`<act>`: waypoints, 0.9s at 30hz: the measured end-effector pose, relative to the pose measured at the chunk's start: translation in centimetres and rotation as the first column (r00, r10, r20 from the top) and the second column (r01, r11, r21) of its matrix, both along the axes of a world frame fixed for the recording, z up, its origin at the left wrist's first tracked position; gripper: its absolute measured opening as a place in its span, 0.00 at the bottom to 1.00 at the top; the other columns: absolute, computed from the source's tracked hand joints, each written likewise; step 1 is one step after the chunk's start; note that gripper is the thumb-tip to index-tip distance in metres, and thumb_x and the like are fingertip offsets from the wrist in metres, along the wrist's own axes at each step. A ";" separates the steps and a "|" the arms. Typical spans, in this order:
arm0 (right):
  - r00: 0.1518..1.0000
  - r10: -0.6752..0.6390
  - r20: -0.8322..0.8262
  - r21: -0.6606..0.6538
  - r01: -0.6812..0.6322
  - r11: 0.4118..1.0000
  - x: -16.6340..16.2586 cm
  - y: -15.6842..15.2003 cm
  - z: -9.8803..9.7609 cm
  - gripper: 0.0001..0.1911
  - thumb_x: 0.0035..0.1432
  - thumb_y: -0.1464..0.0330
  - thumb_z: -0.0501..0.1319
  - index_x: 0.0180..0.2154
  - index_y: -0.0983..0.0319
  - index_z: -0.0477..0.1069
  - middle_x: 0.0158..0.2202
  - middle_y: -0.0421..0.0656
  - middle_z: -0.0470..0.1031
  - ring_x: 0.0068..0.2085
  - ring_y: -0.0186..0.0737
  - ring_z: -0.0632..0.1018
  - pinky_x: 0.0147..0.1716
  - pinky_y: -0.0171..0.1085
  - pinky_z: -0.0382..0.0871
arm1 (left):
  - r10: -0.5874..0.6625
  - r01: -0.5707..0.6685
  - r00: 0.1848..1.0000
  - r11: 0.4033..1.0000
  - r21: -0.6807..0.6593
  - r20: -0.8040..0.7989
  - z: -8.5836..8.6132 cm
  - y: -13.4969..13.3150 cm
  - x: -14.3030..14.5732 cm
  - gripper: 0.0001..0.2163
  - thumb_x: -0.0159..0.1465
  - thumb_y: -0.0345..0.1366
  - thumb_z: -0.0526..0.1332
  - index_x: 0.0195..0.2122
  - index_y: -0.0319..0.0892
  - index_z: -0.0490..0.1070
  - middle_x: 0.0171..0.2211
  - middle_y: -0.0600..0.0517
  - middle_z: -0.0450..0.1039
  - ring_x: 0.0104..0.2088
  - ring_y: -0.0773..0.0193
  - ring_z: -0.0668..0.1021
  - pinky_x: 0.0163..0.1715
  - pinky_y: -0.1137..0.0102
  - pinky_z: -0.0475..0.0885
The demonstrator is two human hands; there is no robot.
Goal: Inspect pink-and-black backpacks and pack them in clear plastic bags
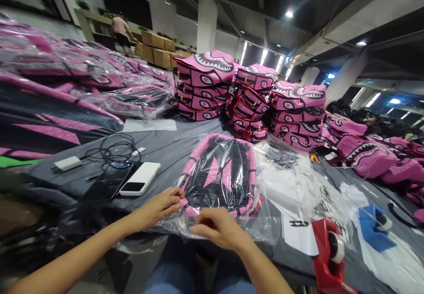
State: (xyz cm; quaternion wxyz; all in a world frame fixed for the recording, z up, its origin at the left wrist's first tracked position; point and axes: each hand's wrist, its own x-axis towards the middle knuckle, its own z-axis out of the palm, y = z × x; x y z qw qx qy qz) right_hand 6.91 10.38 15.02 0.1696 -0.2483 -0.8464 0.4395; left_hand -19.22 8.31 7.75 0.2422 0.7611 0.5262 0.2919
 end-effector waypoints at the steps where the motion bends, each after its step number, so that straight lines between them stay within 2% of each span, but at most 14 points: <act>1: 0.987 0.095 0.133 0.152 -0.115 0.982 -2.2 1.1 0.8 0.17 0.66 0.55 0.60 0.30 0.60 0.70 0.27 0.35 0.67 0.29 0.32 0.67 0.31 0.32 0.59 | 0.001 -0.001 1.000 1.000 0.002 0.001 0.0 0.0 0.0 0.19 0.71 0.47 0.50 0.33 0.43 0.74 0.40 0.50 0.70 0.42 0.60 0.72 0.46 0.67 0.69; 3: 0.893 0.113 0.436 0.360 -0.288 0.888 -6.0 3.4 1.6 0.09 0.67 0.62 0.60 0.36 0.59 0.74 0.31 0.36 0.73 0.32 0.34 0.71 0.34 0.32 0.60 | 0.003 -0.003 1.000 1.000 0.003 0.003 -0.1 -0.1 0.1 0.17 0.70 0.44 0.51 0.33 0.44 0.75 0.40 0.50 0.70 0.43 0.60 0.72 0.46 0.67 0.69; 5: 0.781 0.041 0.623 0.421 -0.380 0.824 -8.7 5.5 1.5 0.06 0.64 0.63 0.64 0.37 0.58 0.76 0.33 0.38 0.77 0.35 0.38 0.76 0.34 0.33 0.61 | 0.013 -0.013 1.000 1.000 0.001 0.007 -0.1 -0.1 0.2 0.16 0.70 0.42 0.51 0.33 0.43 0.75 0.40 0.49 0.70 0.42 0.60 0.72 0.46 0.66 0.68; 7: 0.725 -0.056 0.686 0.444 -0.356 0.822 -9.9 7.3 1.2 0.12 0.57 0.58 0.71 0.37 0.59 0.77 0.33 0.42 0.79 0.36 0.43 0.78 0.33 0.34 0.62 | 0.023 -0.023 1.000 1.000 -0.001 0.015 -0.1 -0.2 0.3 0.17 0.71 0.42 0.50 0.33 0.43 0.75 0.40 0.49 0.70 0.42 0.60 0.72 0.45 0.66 0.68; 10: 0.698 -0.209 0.685 0.480 -0.216 0.850 -9.3 9.0 1.3 0.21 0.48 0.55 0.76 0.36 0.61 0.76 0.35 0.46 0.81 0.37 0.47 0.80 0.32 0.35 0.63 | 0.023 -0.023 0.999 1.000 -0.004 0.029 0.2 -0.2 0.3 0.19 0.72 0.45 0.49 0.33 0.43 0.75 0.39 0.49 0.70 0.41 0.61 0.72 0.45 0.67 0.68; 12: 0.705 -0.255 0.661 0.487 -0.145 0.862 -8.2 8.8 1.4 0.16 0.52 0.58 0.74 0.37 0.61 0.76 0.36 0.46 0.81 0.38 0.44 0.80 0.32 0.34 0.62 | 0.021 -0.021 0.999 1.000 -0.004 0.038 0.4 -0.2 0.3 0.19 0.72 0.45 0.49 0.33 0.43 0.75 0.39 0.50 0.70 0.40 0.61 0.72 0.44 0.67 0.68; 15: 0.787 -0.218 0.577 0.490 -0.120 0.863 -7.2 6.6 0.5 0.10 0.63 0.60 0.66 0.40 0.59 0.74 0.37 0.42 0.81 0.38 0.40 0.80 0.33 0.33 0.62 | 0.015 -0.015 0.999 1.000 -0.007 0.052 0.2 0.0 0.2 0.19 0.71 0.46 0.50 0.32 0.43 0.75 0.39 0.50 0.70 0.40 0.61 0.72 0.43 0.67 0.69; 17: 0.820 -0.180 0.544 0.480 -0.128 0.868 -7.7 4.9 -0.9 0.14 0.60 0.57 0.66 0.43 0.58 0.73 0.39 0.42 0.82 0.39 0.43 0.81 0.33 0.34 0.63 | 0.009 -0.009 0.998 1.000 -0.012 0.060 -0.2 0.2 0.1 0.19 0.71 0.46 0.49 0.31 0.43 0.74 0.39 0.50 0.70 0.41 0.61 0.72 0.44 0.67 0.69; 19: 0.799 -0.175 0.575 0.458 -0.137 0.878 -8.9 4.2 -2.3 0.20 0.55 0.55 0.68 0.45 0.59 0.73 0.42 0.46 0.82 0.41 0.49 0.81 0.34 0.37 0.65 | 0.009 -0.008 0.998 1.000 -0.024 0.064 -0.6 0.3 0.2 0.19 0.71 0.46 0.49 0.31 0.43 0.74 0.39 0.49 0.70 0.41 0.60 0.72 0.45 0.66 0.69; 21: 0.754 -0.182 0.631 0.423 -0.138 0.896 -10.0 4.4 -3.2 0.24 0.53 0.53 0.68 0.46 0.60 0.72 0.42 0.48 0.82 0.43 0.53 0.81 0.37 0.40 0.67 | 0.020 -0.017 0.998 0.999 -0.043 0.067 -0.6 0.1 0.3 0.19 0.71 0.46 0.49 0.32 0.43 0.73 0.38 0.49 0.71 0.41 0.60 0.72 0.46 0.65 0.69; 23: 0.765 -0.143 0.628 0.383 -0.144 0.912 -10.2 5.0 -3.6 0.25 0.51 0.52 0.70 0.45 0.59 0.72 0.40 0.46 0.82 0.43 0.53 0.81 0.38 0.42 0.69 | 0.028 -0.024 0.997 0.998 -0.062 0.072 -0.1 -0.1 0.1 0.19 0.71 0.47 0.49 0.33 0.44 0.74 0.39 0.49 0.72 0.42 0.59 0.73 0.47 0.65 0.69; 25: 0.847 -0.108 0.520 0.387 -0.120 0.914 -8.6 5.0 -3.6 0.23 0.50 0.53 0.72 0.43 0.58 0.72 0.40 0.44 0.80 0.42 0.51 0.81 0.38 0.41 0.70 | 0.037 -0.030 0.996 0.997 -0.078 0.087 0.5 0.0 -0.5 0.17 0.69 0.49 0.53 0.33 0.44 0.74 0.43 0.49 0.73 0.45 0.59 0.74 0.50 0.64 0.70; 27: 0.946 -0.136 0.293 0.444 -0.008 0.896 -5.1 4.1 -3.9 0.18 0.53 0.55 0.71 0.40 0.56 0.71 0.41 0.44 0.79 0.42 0.48 0.79 0.39 0.42 0.72 | 0.150 -0.134 0.973 0.986 -0.103 0.175 0.9 0.5 -1.8 0.16 0.64 0.53 0.59 0.34 0.45 0.74 0.51 0.48 0.72 0.53 0.55 0.73 0.58 0.61 0.67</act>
